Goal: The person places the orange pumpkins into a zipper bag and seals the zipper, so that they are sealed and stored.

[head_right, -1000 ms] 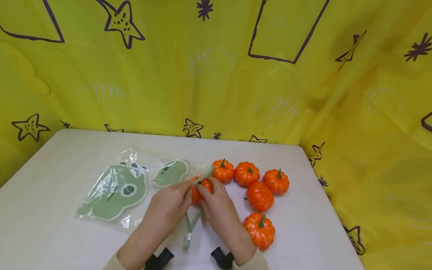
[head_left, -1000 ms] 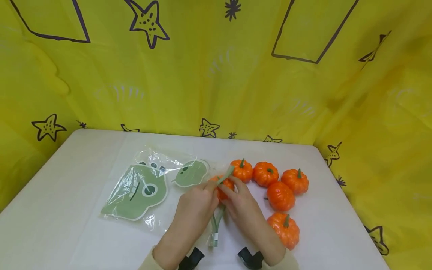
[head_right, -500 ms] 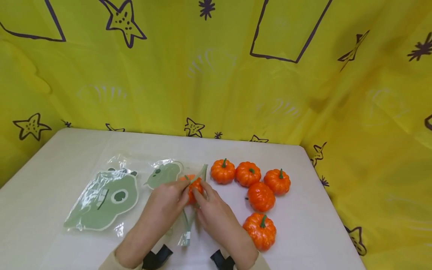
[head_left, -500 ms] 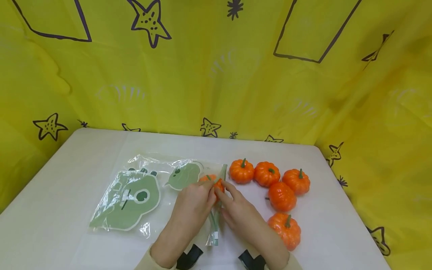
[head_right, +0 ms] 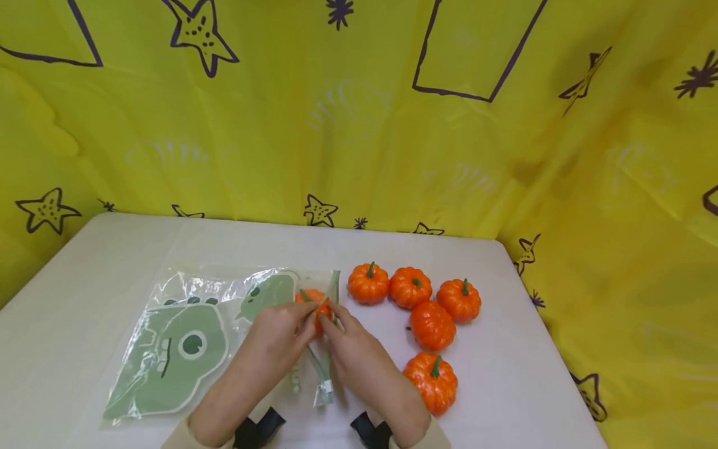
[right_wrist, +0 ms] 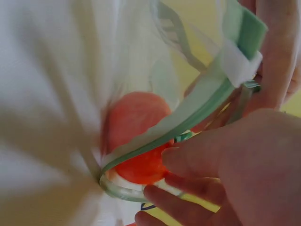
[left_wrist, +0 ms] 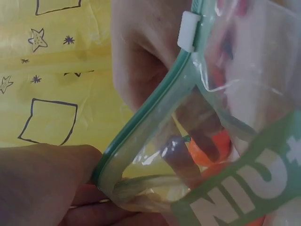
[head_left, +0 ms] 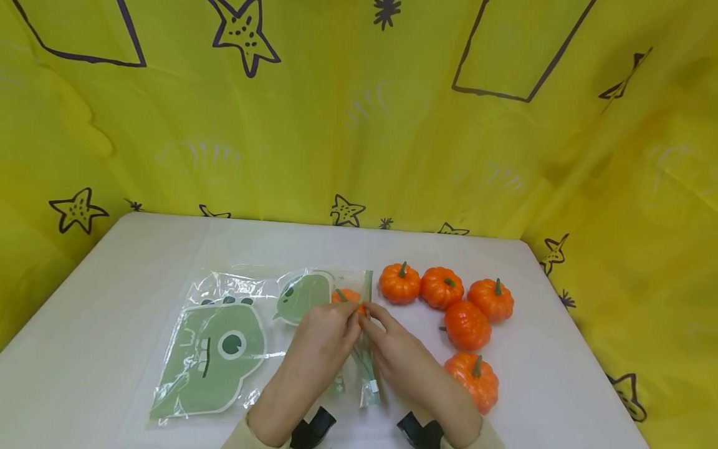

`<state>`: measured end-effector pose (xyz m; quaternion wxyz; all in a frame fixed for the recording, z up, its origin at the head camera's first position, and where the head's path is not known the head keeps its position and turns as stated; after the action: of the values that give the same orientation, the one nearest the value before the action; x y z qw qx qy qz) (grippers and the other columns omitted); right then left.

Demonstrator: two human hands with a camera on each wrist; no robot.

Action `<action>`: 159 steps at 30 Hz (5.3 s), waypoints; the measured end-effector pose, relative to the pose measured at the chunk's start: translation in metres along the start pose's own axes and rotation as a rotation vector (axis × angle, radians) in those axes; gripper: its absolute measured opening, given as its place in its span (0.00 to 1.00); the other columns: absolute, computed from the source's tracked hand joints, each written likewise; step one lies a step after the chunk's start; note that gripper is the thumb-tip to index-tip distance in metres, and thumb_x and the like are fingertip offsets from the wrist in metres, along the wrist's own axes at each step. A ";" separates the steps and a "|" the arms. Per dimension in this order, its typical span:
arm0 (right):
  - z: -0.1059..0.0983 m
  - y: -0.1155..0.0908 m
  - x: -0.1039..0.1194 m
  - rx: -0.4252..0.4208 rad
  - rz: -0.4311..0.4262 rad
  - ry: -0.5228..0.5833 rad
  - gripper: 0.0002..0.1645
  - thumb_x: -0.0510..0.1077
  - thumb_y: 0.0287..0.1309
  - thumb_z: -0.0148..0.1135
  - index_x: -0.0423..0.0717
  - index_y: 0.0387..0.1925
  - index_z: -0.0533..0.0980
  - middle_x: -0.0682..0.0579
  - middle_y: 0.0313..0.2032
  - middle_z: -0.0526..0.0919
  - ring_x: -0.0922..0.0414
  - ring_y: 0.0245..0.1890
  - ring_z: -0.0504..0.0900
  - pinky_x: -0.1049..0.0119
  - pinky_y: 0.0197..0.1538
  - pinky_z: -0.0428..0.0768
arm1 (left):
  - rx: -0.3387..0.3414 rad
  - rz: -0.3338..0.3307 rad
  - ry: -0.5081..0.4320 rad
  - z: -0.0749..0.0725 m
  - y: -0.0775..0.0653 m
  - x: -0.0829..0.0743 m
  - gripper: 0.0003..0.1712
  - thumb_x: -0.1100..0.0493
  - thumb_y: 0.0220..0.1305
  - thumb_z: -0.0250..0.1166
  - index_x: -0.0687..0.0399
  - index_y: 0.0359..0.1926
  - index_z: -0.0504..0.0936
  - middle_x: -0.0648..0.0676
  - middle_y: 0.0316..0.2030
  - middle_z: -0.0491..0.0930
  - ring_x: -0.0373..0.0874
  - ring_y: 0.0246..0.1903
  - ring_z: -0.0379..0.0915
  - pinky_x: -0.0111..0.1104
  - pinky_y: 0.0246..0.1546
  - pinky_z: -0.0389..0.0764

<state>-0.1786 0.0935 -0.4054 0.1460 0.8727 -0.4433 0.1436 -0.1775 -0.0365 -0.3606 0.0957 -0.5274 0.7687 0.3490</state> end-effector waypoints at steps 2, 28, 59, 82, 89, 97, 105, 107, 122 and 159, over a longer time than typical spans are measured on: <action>0.001 0.000 0.000 0.018 -0.017 0.015 0.25 0.38 0.68 0.55 0.43 0.66 0.72 0.43 0.70 0.67 0.46 0.64 0.75 0.53 0.60 0.79 | 0.009 0.003 -0.033 0.000 0.001 -0.001 0.07 0.67 0.60 0.64 0.61 0.35 0.88 0.51 0.25 0.85 0.38 0.20 0.71 0.23 0.21 0.72; -0.051 -0.025 -0.040 -0.133 0.245 -0.055 0.25 0.36 0.59 0.65 0.40 0.59 0.76 0.42 0.59 0.77 0.43 0.60 0.76 0.45 0.60 0.78 | -0.059 -0.014 -0.093 -0.018 0.003 0.007 0.12 0.69 0.59 0.63 0.60 0.42 0.89 0.55 0.36 0.89 0.39 0.27 0.78 0.27 0.28 0.80; -0.064 -0.068 -0.073 0.183 0.634 -0.037 0.50 0.54 0.47 0.73 0.50 0.71 0.62 0.34 0.66 0.56 0.45 0.40 0.77 0.44 0.37 0.80 | -0.005 -0.021 -0.051 -0.010 0.006 0.011 0.10 0.68 0.59 0.63 0.59 0.39 0.89 0.52 0.30 0.88 0.38 0.24 0.73 0.23 0.25 0.73; -0.032 -0.028 -0.047 -0.038 0.354 0.010 0.44 0.50 0.48 0.77 0.47 0.66 0.69 0.49 0.55 0.75 0.53 0.47 0.78 0.50 0.56 0.82 | -0.010 -0.052 -0.051 -0.009 0.004 0.014 0.11 0.67 0.60 0.64 0.60 0.42 0.89 0.54 0.34 0.89 0.39 0.28 0.78 0.25 0.28 0.79; -0.028 -0.013 -0.042 -0.068 0.328 0.091 0.44 0.48 0.50 0.76 0.38 0.65 0.67 0.42 0.59 0.77 0.47 0.56 0.78 0.48 0.63 0.76 | -0.016 -0.038 -0.042 -0.009 0.006 0.014 0.10 0.66 0.60 0.64 0.60 0.41 0.89 0.54 0.33 0.89 0.39 0.26 0.77 0.24 0.26 0.77; -0.018 -0.015 -0.045 -0.020 0.333 0.069 0.44 0.50 0.49 0.77 0.39 0.65 0.68 0.44 0.62 0.75 0.49 0.59 0.76 0.49 0.65 0.75 | -0.013 -0.013 0.021 -0.004 0.003 0.014 0.08 0.64 0.61 0.65 0.56 0.39 0.89 0.52 0.31 0.88 0.41 0.26 0.80 0.29 0.27 0.80; -0.031 -0.014 -0.036 -0.165 0.218 0.146 0.42 0.49 0.48 0.77 0.41 0.63 0.70 0.47 0.62 0.76 0.48 0.62 0.75 0.48 0.66 0.74 | 0.004 -0.002 0.074 -0.001 0.002 0.010 0.04 0.60 0.62 0.66 0.50 0.31 0.86 0.45 0.21 0.80 0.38 0.18 0.67 0.24 0.18 0.66; -0.030 -0.012 -0.030 -0.190 0.165 0.156 0.43 0.49 0.48 0.78 0.41 0.63 0.70 0.47 0.62 0.75 0.49 0.63 0.75 0.49 0.66 0.73 | 0.019 -0.011 0.060 -0.001 0.003 0.009 0.04 0.60 0.62 0.66 0.49 0.32 0.86 0.45 0.21 0.80 0.38 0.19 0.67 0.24 0.19 0.67; -0.005 -0.003 -0.018 -0.160 0.083 0.166 0.35 0.41 0.48 0.77 0.46 0.59 0.76 0.48 0.55 0.72 0.53 0.53 0.78 0.57 0.58 0.81 | 0.061 -0.042 -0.089 -0.002 0.004 0.008 0.10 0.66 0.63 0.65 0.61 0.44 0.88 0.55 0.35 0.88 0.39 0.24 0.75 0.23 0.23 0.76; 0.003 -0.012 -0.009 0.101 0.008 0.054 0.30 0.35 0.68 0.53 0.49 0.70 0.67 0.48 0.68 0.69 0.50 0.65 0.74 0.53 0.63 0.76 | 0.077 0.070 -0.247 -0.014 0.002 -0.003 0.09 0.70 0.62 0.64 0.55 0.37 0.87 0.50 0.32 0.87 0.37 0.29 0.76 0.21 0.28 0.79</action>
<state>-0.1735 0.1054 -0.4131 0.1130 0.8730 -0.4349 0.1899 -0.1747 -0.0428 -0.3485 0.1979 -0.4492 0.7817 0.3846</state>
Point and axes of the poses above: each hand's wrist, its own y-axis towards the middle knuckle, its own z-axis out of the palm, x = y × z, the point moved 5 cm from there along y, towards the middle knuckle
